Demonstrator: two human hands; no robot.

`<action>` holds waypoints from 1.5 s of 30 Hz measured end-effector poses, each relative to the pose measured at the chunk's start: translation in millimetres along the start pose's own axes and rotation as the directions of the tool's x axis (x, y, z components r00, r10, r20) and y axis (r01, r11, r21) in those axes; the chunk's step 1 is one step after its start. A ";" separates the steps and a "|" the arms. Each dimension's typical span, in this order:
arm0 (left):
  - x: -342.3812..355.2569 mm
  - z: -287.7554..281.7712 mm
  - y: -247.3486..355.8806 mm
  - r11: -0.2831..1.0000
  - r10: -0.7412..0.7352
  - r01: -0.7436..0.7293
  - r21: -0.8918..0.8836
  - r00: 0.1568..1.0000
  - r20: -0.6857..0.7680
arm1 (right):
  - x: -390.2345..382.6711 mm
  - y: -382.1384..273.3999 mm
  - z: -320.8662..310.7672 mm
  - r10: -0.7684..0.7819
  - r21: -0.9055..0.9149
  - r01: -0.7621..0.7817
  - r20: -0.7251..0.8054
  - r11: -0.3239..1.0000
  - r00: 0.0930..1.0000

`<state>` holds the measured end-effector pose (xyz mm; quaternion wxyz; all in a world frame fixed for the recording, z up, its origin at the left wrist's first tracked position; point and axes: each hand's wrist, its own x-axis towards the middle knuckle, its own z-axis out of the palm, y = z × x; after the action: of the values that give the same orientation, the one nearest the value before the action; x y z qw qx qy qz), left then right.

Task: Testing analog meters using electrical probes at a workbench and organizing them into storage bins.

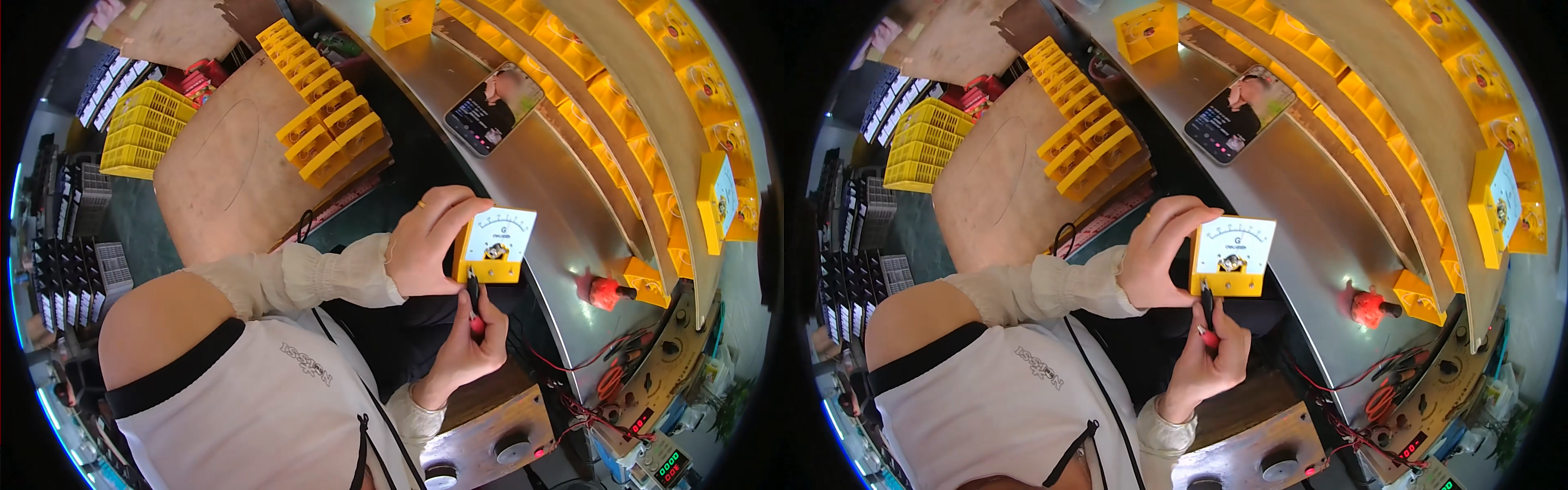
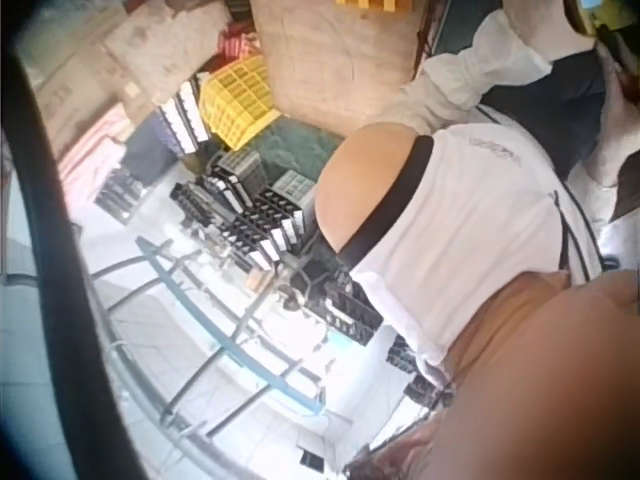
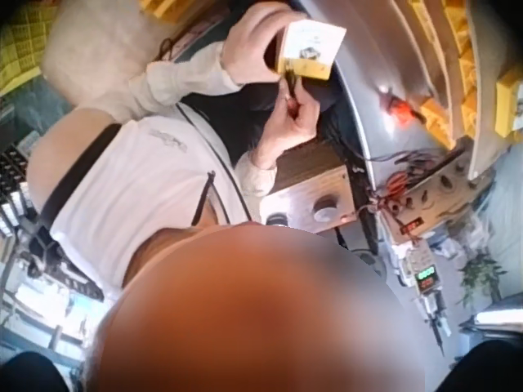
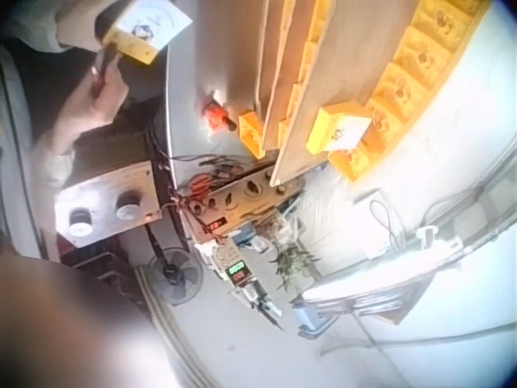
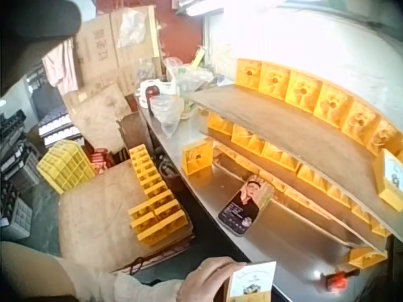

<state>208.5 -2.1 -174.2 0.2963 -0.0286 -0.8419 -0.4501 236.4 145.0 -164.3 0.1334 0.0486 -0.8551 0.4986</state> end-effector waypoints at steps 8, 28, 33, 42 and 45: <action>17.9 -65.6 -47.6 0.853 0.153 -0.014 0.522 0.963 -0.223 | 1.6 -1.0 17.3 -0.170 0.055 0.164 0.141 0.985 0.975; -87.7 -200.1 -201.8 0.553 -0.769 0.833 0.002 0.511 -0.385 | -16.3 72.3 -33.2 0.146 -0.254 -0.156 -0.058 0.955 0.988; -58.0 -211.9 -241.6 0.031 -0.980 0.868 -0.495 -0.071 -0.186 | -29.7 86.0 -38.1 0.197 -0.196 -0.201 -0.043 0.960 0.980; 84.7 -114.0 -124.7 0.964 0.066 0.073 0.256 0.867 -0.494 | -26.7 98.5 -62.7 0.237 -0.172 -0.257 -0.128 0.951 0.963; 145.8 -44.8 -38.2 0.939 0.337 -0.295 0.180 0.895 -0.292 | -16.6 90.9 -61.4 0.154 -0.184 -0.182 -0.157 0.966 0.975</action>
<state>97.7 -91.3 -107.3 0.4986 -0.0726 -0.7947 -0.3385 243.7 242.6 -216.6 0.1551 -0.0733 -0.8897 0.4231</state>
